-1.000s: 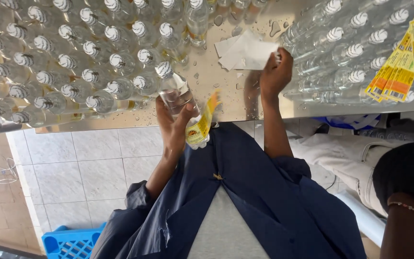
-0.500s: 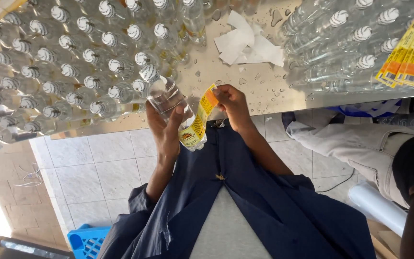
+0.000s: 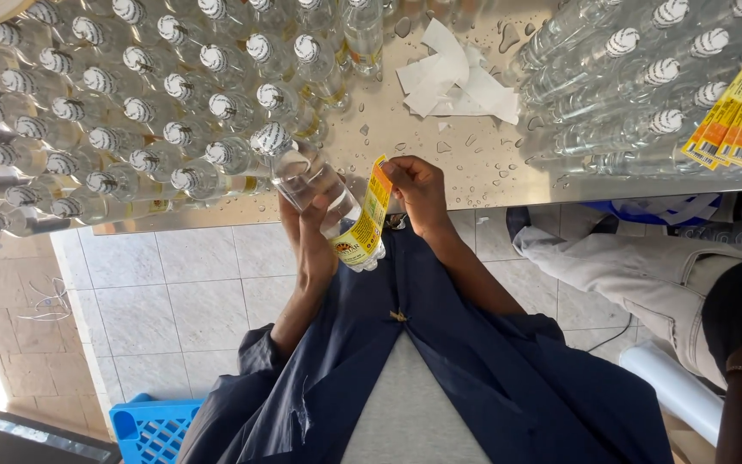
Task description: Manually applying adhesive labels to small plastic bottles on a production line.
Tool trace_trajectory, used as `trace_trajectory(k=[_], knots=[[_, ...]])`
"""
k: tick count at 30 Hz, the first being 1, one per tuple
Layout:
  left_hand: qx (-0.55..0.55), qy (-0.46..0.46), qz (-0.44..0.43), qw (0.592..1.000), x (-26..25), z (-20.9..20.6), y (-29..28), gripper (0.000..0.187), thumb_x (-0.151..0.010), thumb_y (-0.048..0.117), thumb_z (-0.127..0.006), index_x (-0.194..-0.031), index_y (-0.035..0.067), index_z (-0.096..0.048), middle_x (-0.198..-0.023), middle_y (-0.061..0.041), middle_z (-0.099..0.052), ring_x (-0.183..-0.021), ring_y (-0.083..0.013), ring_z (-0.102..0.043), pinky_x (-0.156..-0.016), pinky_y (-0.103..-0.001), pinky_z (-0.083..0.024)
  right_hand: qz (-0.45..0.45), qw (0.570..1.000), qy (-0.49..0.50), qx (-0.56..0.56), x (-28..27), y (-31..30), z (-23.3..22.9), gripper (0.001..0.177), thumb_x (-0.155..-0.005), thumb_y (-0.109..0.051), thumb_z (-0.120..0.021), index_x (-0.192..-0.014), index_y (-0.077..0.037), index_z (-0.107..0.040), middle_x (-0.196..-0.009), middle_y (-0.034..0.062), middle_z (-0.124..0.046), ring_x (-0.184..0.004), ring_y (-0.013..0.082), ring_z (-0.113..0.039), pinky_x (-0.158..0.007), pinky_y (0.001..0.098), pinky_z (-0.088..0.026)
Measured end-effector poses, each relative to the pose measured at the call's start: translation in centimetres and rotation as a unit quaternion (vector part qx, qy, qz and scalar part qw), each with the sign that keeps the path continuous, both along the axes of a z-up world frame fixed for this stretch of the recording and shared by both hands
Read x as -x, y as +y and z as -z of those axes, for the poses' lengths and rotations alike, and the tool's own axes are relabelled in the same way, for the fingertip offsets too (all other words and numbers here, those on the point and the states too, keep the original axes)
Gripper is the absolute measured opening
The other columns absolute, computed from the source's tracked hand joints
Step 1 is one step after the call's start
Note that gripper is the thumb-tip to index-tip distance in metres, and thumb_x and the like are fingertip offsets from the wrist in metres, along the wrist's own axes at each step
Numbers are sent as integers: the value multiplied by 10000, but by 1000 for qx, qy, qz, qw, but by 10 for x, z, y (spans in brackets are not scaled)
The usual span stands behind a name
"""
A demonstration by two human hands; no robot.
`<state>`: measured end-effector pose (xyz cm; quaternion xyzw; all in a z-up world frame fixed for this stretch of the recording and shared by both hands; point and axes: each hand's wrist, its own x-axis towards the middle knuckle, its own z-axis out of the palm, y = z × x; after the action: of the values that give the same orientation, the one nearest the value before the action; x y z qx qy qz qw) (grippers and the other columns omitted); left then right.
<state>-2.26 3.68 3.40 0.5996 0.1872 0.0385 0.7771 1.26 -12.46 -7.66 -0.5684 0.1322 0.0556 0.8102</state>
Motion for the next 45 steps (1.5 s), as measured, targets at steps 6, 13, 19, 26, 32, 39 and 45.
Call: trace_trajectory(k=[6, 13, 19, 26, 32, 39, 45], knots=[[60, -29, -27, 997, 1, 15, -7, 945, -949, 495, -689, -1695, 53, -312, -1311, -273, -637, -1208, -422, -681, -1051, -712, -578, -42, 998, 44, -37, 13, 21, 1, 197, -1025, -188, -835, -1059, 1, -788, -734, 49, -599, -646, 72, -573, -576, 212, -479], [46, -30, -35, 998, -8, -7, -14, 901, -974, 448, -741, -1681, 65, -336, -1335, -256, -645, -1231, -387, -677, -1089, -688, -557, -56, 996, 18, 66, -1, -4, -11, 377, -1062, -340, -820, -1209, 2, -764, -853, 122, -669, -706, 164, -601, -630, 282, -518], [-23, -30, 17, 999, -23, -30, -19, 883, -1004, 431, -797, -1596, -19, -322, -1346, -293, -612, -1270, -467, -647, -1088, -713, -552, -16, 926, -226, 302, 44, -22, -126, 465, -1044, -127, -690, -1491, -18, -627, -1444, 207, -667, -1380, 410, -633, -1149, 491, -509], [-40, -50, 93, 994, -48, -23, -17, 891, -948, 207, -899, -1510, -96, -277, -1352, -377, -611, -1260, -531, -685, -1048, -658, -599, -78, 896, -226, 373, 50, -16, -95, 908, -894, -171, -860, -1667, 17, -420, -1494, 294, -592, -1373, 489, -608, -1161, 598, -481], [-6, -6, 105, 994, -108, -51, -48, 306, -887, 286, -849, -1094, 126, -690, -875, -69, -805, -717, -164, -795, -593, -300, -670, -137, 949, -95, 266, 49, -40, -93, 785, -843, -200, -886, -1496, -47, -478, -1395, 144, -630, -1246, 228, -639, -1036, 346, -538], [60, 65, 218, 972, -164, 28, -105, 229, -848, 358, -877, -992, 191, -815, -779, -114, -797, -679, -265, -845, -490, -503, -740, -219, 960, -61, -162, 18, -102, -39, 915, -915, -484, -773, -1606, -3, -414, -1366, 197, -700, -1181, 290, -753, -1023, 527, -600], [257, -32, 258, 931, -133, -32, -83, 300, -833, 309, -908, -871, 44, -773, -778, -139, -757, -685, -218, -796, -642, -393, -730, -367, 836, -41, -405, 14, -91, -30, 1061, -859, -572, -874, -1557, 58, -382, -1202, 249, -586, -1119, 389, -650, -986, 502, -482]])
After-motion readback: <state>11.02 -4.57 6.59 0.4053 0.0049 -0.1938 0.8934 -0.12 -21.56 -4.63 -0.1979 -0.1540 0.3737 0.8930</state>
